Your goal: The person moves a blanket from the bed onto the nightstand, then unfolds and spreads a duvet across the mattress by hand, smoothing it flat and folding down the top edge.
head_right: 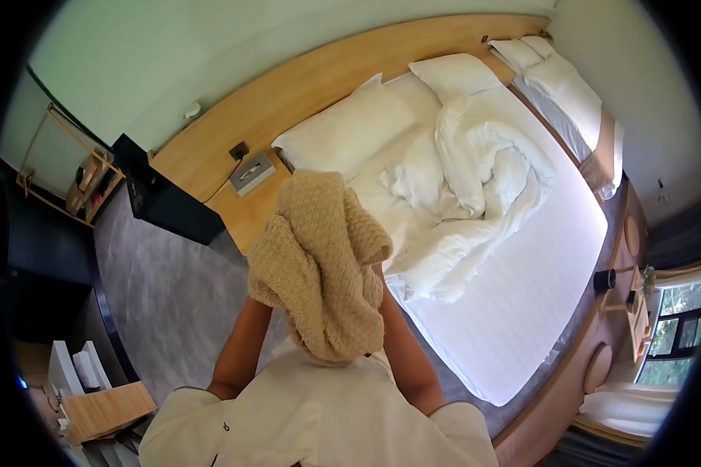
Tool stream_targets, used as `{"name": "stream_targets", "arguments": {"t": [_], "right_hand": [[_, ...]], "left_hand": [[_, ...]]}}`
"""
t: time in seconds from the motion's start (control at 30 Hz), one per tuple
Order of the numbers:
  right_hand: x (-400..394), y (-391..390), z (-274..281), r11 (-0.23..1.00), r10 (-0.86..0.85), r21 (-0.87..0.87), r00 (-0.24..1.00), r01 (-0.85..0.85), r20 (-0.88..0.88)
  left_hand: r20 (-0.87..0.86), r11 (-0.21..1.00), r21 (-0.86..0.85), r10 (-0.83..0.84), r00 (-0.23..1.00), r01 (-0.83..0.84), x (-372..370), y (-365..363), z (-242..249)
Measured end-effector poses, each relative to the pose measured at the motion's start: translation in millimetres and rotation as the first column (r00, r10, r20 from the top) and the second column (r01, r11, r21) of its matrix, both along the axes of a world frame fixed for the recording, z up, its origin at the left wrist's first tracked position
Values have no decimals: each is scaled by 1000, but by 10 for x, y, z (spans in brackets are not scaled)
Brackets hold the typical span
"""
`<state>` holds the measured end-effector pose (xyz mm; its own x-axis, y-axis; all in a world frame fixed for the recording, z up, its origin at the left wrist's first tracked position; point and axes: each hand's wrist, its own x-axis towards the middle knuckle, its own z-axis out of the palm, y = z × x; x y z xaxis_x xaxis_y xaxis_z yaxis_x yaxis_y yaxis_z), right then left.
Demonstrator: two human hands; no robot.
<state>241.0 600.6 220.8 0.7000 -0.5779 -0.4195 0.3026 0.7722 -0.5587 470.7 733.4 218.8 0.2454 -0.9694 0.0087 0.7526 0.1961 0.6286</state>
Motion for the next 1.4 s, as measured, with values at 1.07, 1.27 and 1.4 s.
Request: {"name": "stream_targets", "arguments": {"t": [1.07, 1.27, 1.4], "right_hand": [[3320, -4134, -1639, 559, -357, -818, 851, -134, -384], [2749, -4327, -2221, 653, -320, -711, 755, -262, -572], [1641, -3857, -2585, 743, -423, -626, 558, -238, -714]], "left_hand": [[866, 891, -218, -12, -500, -399, 2576, -5694, -504], [846, 902, 417, -338, -413, 115, 2571, -5880, -1653], [832, 751, 553, -472, -292, 360, 2043, -5931, -2399]]}}
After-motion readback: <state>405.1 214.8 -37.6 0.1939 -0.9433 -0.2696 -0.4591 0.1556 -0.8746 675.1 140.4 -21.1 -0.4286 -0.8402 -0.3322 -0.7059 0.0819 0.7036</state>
